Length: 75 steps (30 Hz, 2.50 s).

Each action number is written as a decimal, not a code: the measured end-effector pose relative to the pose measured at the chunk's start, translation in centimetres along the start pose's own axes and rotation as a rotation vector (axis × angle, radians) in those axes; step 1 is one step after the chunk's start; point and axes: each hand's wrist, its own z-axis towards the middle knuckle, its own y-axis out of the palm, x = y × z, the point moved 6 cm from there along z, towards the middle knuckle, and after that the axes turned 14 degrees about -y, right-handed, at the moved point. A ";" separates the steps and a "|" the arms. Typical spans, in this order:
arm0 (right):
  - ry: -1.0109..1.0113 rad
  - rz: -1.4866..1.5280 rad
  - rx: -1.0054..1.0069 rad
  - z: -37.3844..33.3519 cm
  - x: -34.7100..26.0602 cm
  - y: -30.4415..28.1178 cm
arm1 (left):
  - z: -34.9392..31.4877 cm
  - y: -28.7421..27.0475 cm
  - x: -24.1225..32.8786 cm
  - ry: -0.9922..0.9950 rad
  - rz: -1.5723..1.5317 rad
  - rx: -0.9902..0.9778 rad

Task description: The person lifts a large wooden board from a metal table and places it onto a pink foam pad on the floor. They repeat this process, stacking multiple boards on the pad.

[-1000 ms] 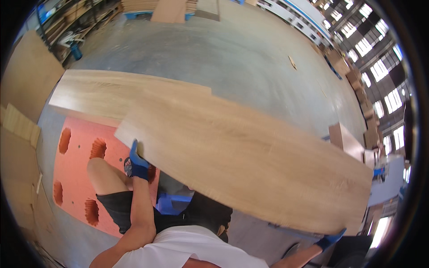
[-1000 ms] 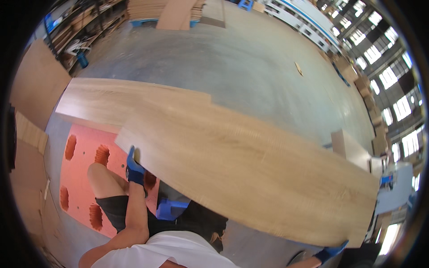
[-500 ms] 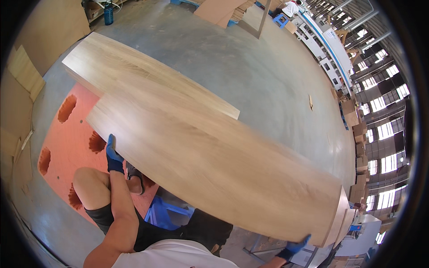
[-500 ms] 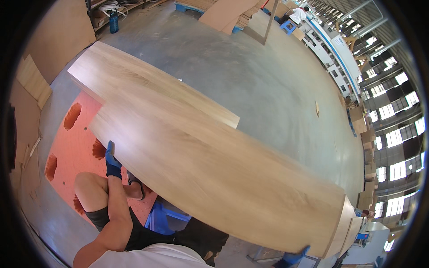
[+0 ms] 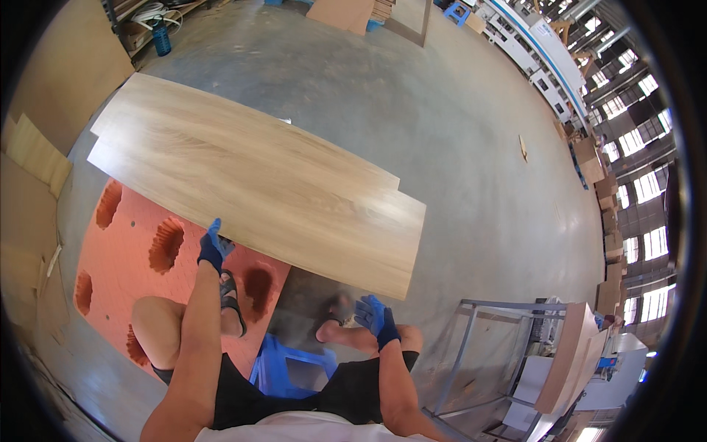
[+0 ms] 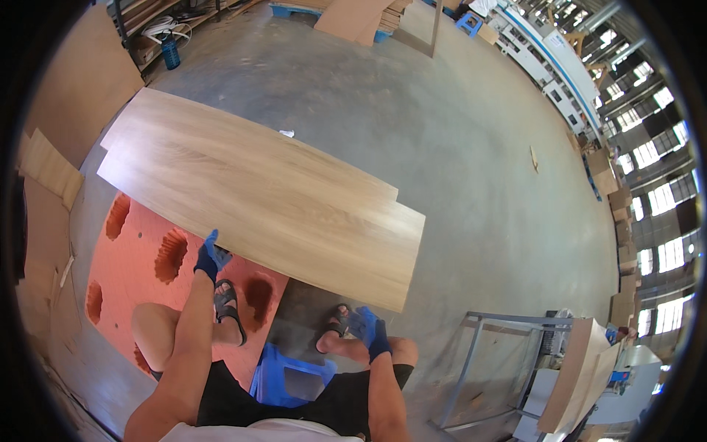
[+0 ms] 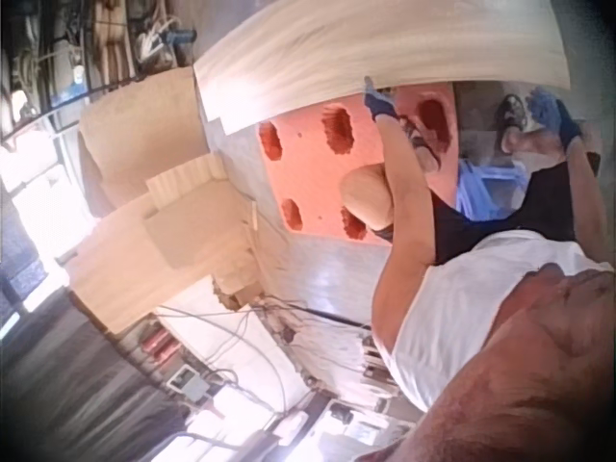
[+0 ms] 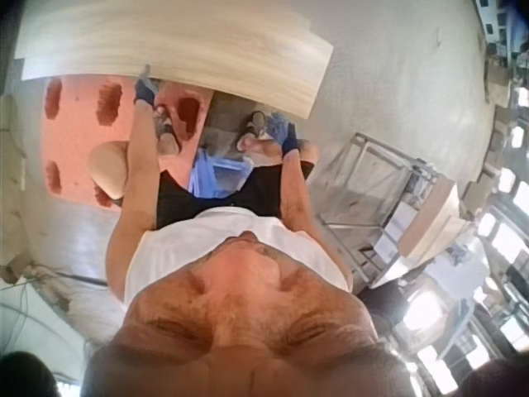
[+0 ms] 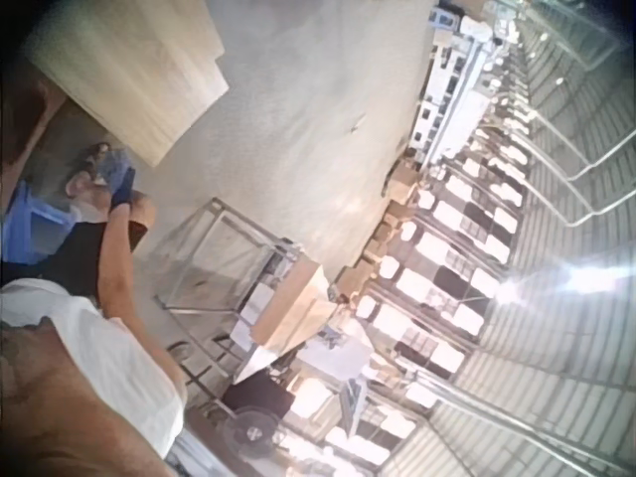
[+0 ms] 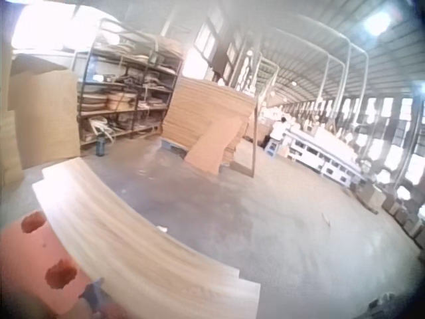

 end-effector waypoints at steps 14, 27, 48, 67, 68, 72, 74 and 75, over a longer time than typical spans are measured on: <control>-0.110 -0.332 0.236 8.8 -5.3 2.7 | 5.0 1.1 8.2 0.085 0.182 0.253; -0.246 -0.097 0.312 9.1 -3.2 5.5 | 3.4 2.8 12.2 0.092 0.371 0.337; -0.340 -0.123 0.390 8.9 -2.0 5.5 | 1.3 3.3 13.6 0.085 0.553 0.436; -0.177 -0.051 0.197 9.5 -3.6 5.0 | 3.9 2.8 12.9 0.026 0.444 0.333; -0.185 -0.059 0.212 9.3 -3.5 5.2 | 3.7 2.7 12.8 0.030 0.450 0.334; -0.192 -0.047 0.257 9.4 -2.7 5.0 | 4.3 3.2 12.5 0.056 0.471 0.307; -0.182 -0.064 0.247 9.3 -2.8 4.0 | 5.2 3.2 11.8 0.064 0.468 0.250; -0.179 -0.087 0.198 9.4 -2.9 4.8 | 6.3 1.6 12.1 0.019 0.392 0.158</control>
